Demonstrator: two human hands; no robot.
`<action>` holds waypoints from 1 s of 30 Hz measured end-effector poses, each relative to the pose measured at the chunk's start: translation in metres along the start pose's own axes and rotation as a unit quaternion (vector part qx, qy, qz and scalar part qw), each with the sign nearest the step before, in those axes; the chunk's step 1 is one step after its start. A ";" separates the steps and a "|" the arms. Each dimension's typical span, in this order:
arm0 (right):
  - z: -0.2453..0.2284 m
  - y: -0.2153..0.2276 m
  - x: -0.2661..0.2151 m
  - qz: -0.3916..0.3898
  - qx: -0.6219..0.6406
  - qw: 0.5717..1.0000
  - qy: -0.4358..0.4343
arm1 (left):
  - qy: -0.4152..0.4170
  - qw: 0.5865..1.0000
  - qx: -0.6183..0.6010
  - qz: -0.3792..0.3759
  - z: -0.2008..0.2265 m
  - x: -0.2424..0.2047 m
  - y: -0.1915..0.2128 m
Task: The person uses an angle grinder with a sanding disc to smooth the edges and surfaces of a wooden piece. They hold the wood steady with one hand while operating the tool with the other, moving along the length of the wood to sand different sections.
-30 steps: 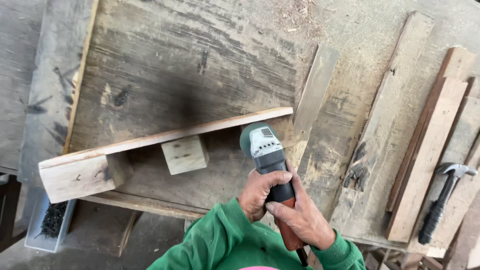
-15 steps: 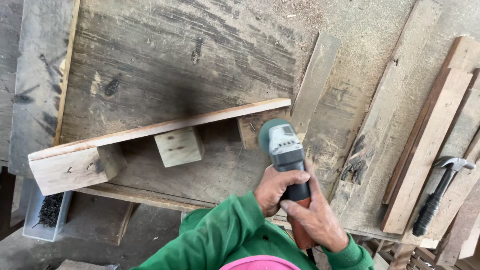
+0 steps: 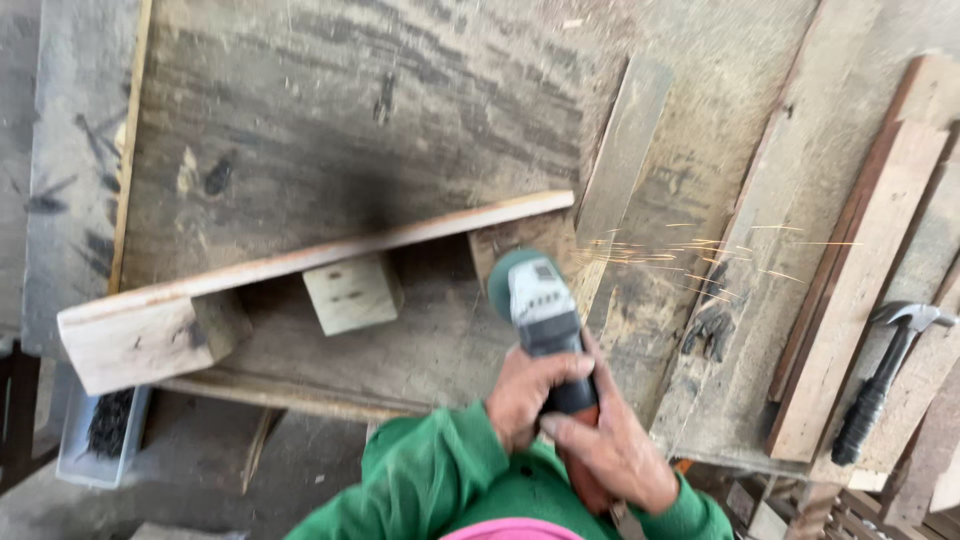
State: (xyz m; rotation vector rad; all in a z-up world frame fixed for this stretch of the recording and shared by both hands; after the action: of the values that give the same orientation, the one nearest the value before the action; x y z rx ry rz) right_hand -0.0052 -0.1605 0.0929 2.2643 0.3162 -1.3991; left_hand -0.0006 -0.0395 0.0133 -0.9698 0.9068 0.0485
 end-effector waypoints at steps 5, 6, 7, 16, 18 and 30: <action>-0.009 0.001 0.004 -0.002 0.003 1.000 -0.004 | -0.009 1.000 -0.005 -0.003 0.003 0.002 -0.002; -0.005 0.000 -0.001 0.006 0.003 0.999 -0.046 | 0.000 1.000 0.005 -0.002 -0.002 -0.005 -0.001; -0.002 -0.002 -0.006 -0.003 0.006 1.000 -0.030 | -0.006 1.000 0.007 0.001 -0.005 -0.007 0.001; 0.011 -0.003 -0.007 -0.012 0.053 0.997 -0.063 | -0.034 0.999 0.015 0.003 -0.005 -0.012 -0.004; 0.003 -0.001 0.002 -0.002 0.044 0.998 -0.047 | -0.017 1.000 0.009 -0.003 0.009 -0.002 -0.009; 0.015 -0.013 0.004 -0.033 0.022 0.999 0.022 | -0.028 0.998 -0.058 -0.014 -0.001 -0.015 0.012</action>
State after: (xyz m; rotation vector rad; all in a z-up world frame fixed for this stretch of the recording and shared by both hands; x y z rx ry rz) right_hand -0.0203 -0.1572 0.0801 2.3424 0.3820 -1.4050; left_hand -0.0163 -0.0279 0.0151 -1.0842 0.8457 0.1042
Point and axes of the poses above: each hand's wrist, its own x-axis towards the middle knuckle, its own y-axis out of the back of the hand, z = x × y, the point moved 1 cm from there along x, towards the middle knuckle, and after that the axes turned 14 degrees about -y, right-handed, at the moved point
